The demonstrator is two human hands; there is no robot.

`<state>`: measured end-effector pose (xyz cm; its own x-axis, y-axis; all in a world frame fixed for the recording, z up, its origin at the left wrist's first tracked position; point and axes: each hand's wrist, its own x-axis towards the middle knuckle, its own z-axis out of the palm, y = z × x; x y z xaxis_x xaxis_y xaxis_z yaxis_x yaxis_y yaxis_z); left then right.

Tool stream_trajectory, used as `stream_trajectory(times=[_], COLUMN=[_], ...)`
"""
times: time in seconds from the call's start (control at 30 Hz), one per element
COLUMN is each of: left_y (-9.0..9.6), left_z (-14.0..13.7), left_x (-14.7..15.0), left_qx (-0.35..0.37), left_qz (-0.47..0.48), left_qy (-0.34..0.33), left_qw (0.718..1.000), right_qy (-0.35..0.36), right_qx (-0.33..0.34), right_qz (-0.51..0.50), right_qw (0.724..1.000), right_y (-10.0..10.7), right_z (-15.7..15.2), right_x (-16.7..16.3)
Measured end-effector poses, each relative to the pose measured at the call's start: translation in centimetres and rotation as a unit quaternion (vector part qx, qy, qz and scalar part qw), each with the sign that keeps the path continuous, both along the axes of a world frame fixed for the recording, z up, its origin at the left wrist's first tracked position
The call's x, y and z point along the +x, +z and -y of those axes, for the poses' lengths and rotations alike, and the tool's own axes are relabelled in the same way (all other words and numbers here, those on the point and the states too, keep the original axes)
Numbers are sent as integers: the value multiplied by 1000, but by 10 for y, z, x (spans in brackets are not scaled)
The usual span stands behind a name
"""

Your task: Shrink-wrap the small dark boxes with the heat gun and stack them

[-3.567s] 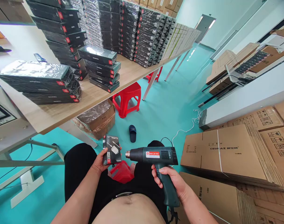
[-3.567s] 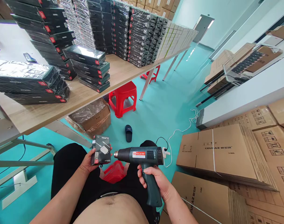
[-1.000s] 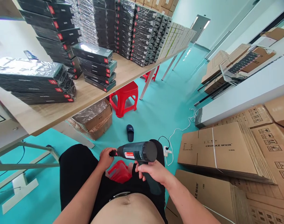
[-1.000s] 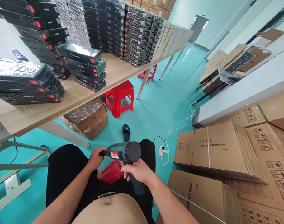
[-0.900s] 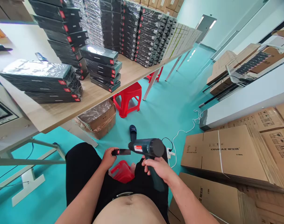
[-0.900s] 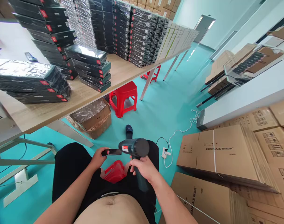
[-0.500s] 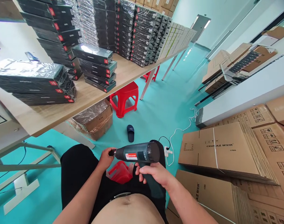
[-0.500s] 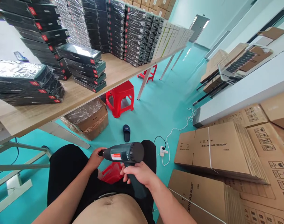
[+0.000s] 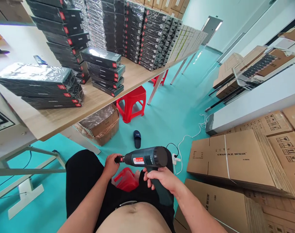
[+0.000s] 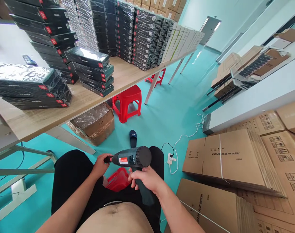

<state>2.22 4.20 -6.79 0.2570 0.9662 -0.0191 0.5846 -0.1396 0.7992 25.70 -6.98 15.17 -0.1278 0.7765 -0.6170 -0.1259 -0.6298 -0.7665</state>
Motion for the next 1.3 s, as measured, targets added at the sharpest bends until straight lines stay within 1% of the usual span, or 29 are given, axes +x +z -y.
stream_trajectory(times=[0.07, 0.13, 0.23, 0.3, 0.43, 0.53, 0.7, 0.9, 0.97, 1.07, 1.17, 1.23, 1.3], left_y=[2, 4, 10, 16, 25, 29, 29, 24, 21, 17, 13, 10, 10], left_z=[0, 0, -1, 0, 0, 0, 1, 2, 2, 2, 1, 1, 0], left_x=[0, 0, -2, -3, -2, 1, 1, -2, -3, -3, -3, -3, -3], left_qx=[6, -1, -48, -80, -116, -133, -128, -118, -115, -103, -96, -99, -101], left_qz=[1, 23, 83, 123, 180, 195, 177, 169, 171, 179, 181, 176, 173], left_qy=[2, 13, 50, 79, 110, 108, 107, 100, 97, 92, 89, 87, 85], left_qw=[1000, 1000, 994, 986, 971, 966, 970, 973, 974, 974, 975, 976, 976], right_qy=[8, -38, -131, -145, -130, -112, -85, -85, -71, -59, -75, -60, -31], right_qx=[7, 17, 12, 0, -13, -20, -7, -3, -3, 2, -3, -10, -12], right_qz=[-6, 15, 52, 28, -12, -16, -27, 0, 2, -3, 22, 24, -6], right_qw=[1000, 999, 990, 989, 991, 993, 996, 996, 997, 998, 997, 998, 999], right_y=[-1, -2, -5, -6, -8, -10, -11, -1, 0, -2, -5, -3, 2], right_z=[-1, -4, -7, -6, 6, 14, 11, -2, -4, -4, -1, 2, 5], right_x=[-1, 0, 11, 25, 53, 59, 46, 33, 32, 34, 37, 34, 24])
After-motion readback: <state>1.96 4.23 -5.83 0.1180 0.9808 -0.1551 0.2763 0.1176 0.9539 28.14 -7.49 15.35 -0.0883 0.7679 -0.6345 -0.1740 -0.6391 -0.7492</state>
